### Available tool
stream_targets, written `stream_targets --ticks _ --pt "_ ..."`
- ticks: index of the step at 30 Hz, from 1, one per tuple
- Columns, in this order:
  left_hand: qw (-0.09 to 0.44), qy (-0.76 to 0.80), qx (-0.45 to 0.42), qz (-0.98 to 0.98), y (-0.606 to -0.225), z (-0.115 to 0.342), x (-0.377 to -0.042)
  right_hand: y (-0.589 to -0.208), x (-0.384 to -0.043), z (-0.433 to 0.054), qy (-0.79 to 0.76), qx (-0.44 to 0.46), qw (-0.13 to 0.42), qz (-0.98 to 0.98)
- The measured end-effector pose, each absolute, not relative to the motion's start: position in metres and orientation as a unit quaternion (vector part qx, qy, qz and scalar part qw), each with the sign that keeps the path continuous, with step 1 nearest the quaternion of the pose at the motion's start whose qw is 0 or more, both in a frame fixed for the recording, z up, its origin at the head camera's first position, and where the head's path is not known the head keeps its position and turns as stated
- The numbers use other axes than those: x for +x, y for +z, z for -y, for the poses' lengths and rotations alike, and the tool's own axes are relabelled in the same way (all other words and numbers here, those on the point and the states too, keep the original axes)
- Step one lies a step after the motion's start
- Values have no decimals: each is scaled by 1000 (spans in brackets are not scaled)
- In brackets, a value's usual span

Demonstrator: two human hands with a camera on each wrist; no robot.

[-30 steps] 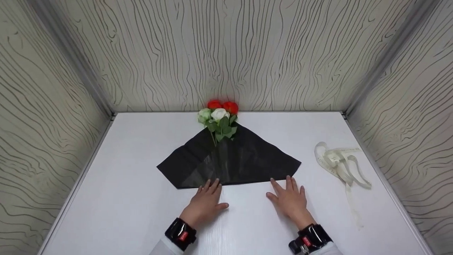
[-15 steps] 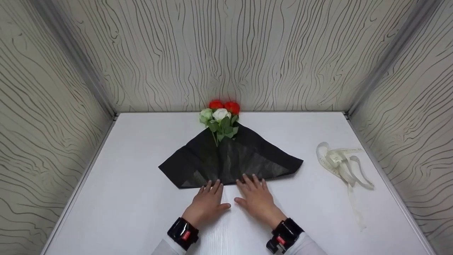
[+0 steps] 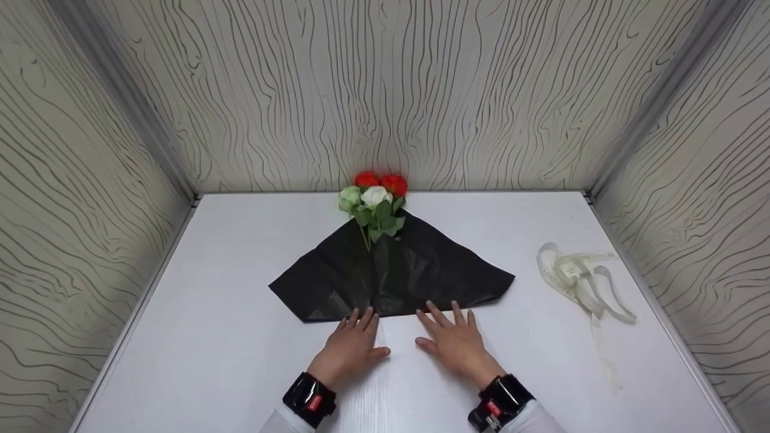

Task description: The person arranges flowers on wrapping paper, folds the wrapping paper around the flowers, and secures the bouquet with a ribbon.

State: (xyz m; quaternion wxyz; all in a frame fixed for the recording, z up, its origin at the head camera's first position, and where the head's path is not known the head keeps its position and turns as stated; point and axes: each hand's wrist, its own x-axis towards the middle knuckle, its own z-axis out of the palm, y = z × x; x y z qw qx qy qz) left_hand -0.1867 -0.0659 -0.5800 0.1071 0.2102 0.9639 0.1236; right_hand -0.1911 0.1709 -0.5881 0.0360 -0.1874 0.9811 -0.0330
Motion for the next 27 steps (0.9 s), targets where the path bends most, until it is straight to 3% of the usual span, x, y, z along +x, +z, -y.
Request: stream_targets --ticks 10,15,19,22,27 --pt "102 130 221 -961 -578 69 -186 -590 -190 -224 -70 -140 14 -988" --pt "127 132 206 -961 -576 67 -187 -588 -191 -243 -100 -118 -1 -988" --pt "134 129 193 -963 -570 63 -191 -583 -196 -238 -103 -106 -27 -989" --pt "110 126 186 -968 -565 60 -195 -580 -203 -222 -113 -125 -45 -985" --pt "79 119 170 -975 -567 62 -200 -581 -212 -196 -138 -177 -26 -974"
